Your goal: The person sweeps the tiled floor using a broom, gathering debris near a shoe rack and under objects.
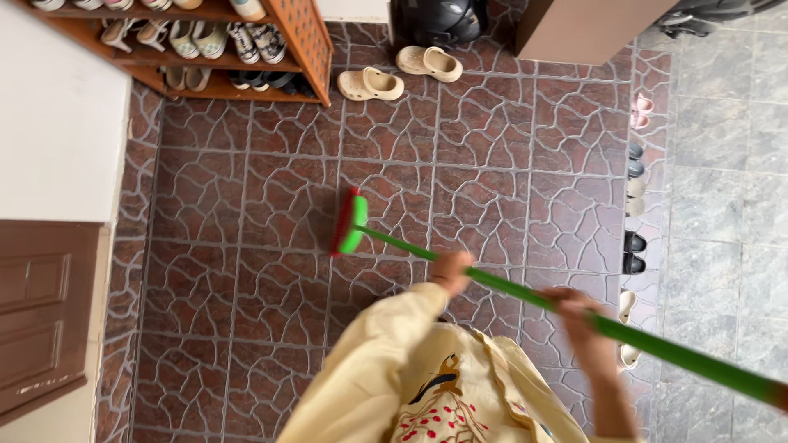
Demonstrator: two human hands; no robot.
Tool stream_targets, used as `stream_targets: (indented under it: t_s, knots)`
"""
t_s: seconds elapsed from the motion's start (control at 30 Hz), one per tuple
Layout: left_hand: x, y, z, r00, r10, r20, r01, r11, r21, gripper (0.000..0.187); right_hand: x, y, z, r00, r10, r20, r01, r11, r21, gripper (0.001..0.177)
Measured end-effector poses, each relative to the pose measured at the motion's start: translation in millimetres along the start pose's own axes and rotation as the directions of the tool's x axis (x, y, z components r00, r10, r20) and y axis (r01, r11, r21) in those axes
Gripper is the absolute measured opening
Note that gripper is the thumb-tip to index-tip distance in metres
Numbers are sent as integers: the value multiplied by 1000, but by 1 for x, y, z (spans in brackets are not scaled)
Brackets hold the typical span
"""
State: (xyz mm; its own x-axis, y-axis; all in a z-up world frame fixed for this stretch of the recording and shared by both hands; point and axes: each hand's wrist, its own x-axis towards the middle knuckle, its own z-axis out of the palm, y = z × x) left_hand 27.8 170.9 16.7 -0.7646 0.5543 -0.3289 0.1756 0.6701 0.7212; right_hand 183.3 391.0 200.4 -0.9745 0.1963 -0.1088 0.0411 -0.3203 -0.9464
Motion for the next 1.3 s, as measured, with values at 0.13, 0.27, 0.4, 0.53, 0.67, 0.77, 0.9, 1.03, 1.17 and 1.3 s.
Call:
stream_targets:
  t_s: [0.13,0.27,0.4,0.53,0.67,0.77,0.9,1.03,1.17,1.3]
  knots:
    - [31,106,58,983,181,27,-177,977,-116,21,-13,-88,-44,961,-272,-56,278,950,146,54]
    - [48,152,52,970,219,109,-204,970,-132,18,-4,-125,-35,940,-331,-85,317,937,-147,52]
    - [49,170,7,960,231,158,-236,972,12,15,13,-143,-48,886,-463,37,457,853,-251,45]
    - [48,149,-35,959,278,49,-279,960,16,13,24,-130,-56,907,-415,-76,404,906,-129,50]
    - [57,77,-82,992,130,-3,-130,991,45,16,81,-62,-28,921,-363,-145,370,929,22,38]
    - [67,-3,-119,990,91,-104,-84,994,66,17,122,-22,34,974,-218,59,219,976,-17,22]
    - [83,-122,-170,990,138,-18,-137,990,44,16,161,-1,123,963,-10,269,59,983,-175,9]
    - [100,-148,-175,997,67,-25,-66,996,67,4,176,-4,166,973,186,139,-128,930,-345,8]
    - [142,-93,-129,986,122,112,-124,992,10,3,177,-49,124,987,145,-67,-159,936,-314,20]
    - [180,6,-65,968,149,203,-154,988,11,19,157,-111,79,962,-57,-265,-62,906,-420,41]
